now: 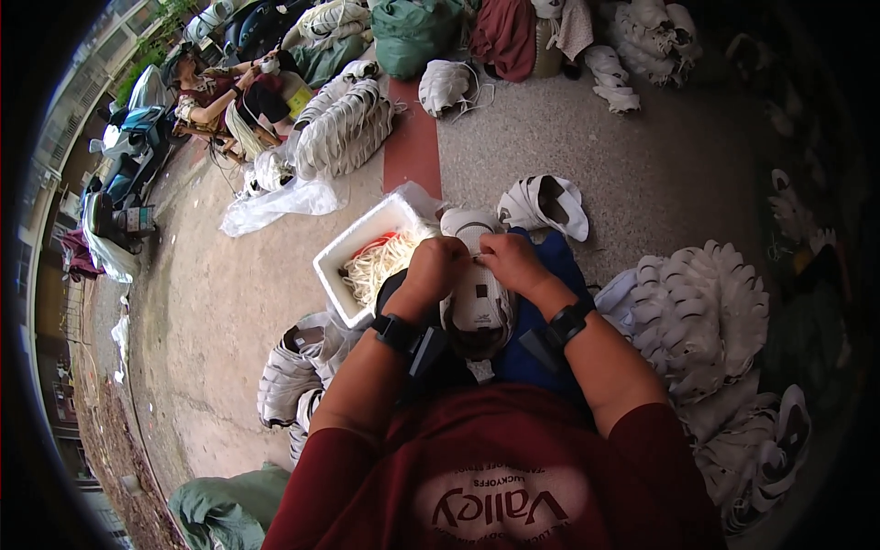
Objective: Lacing white athletic shoes while sitting in a production area.
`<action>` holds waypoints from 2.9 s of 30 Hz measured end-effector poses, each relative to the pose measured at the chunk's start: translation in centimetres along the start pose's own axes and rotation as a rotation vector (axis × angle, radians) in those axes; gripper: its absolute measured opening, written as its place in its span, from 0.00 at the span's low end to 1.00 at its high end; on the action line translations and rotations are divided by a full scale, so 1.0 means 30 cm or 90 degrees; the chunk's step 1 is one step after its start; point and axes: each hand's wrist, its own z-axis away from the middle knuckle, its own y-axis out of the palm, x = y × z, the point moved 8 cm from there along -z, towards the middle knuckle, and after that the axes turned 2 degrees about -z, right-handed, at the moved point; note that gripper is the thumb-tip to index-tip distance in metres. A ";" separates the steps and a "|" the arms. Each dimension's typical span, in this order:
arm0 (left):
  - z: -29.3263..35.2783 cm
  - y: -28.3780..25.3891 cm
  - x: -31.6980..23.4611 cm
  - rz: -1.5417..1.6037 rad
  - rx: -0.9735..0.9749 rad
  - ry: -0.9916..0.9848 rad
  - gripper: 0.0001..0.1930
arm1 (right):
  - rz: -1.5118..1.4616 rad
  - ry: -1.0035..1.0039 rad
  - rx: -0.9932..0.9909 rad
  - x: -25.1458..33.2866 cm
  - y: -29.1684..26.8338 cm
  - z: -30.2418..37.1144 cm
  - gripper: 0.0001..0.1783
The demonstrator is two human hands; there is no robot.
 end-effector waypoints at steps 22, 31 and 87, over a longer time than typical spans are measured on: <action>0.065 0.049 0.114 0.456 0.015 -0.165 0.03 | -0.101 0.019 -0.023 0.010 -0.015 0.030 0.12; 0.022 0.049 0.063 0.152 0.015 -0.037 0.06 | -0.179 0.006 -0.097 -0.035 -0.014 0.025 0.08; 0.837 -0.723 0.691 0.268 -0.100 -0.328 0.07 | 0.934 0.533 -0.407 -0.632 -1.525 1.661 0.18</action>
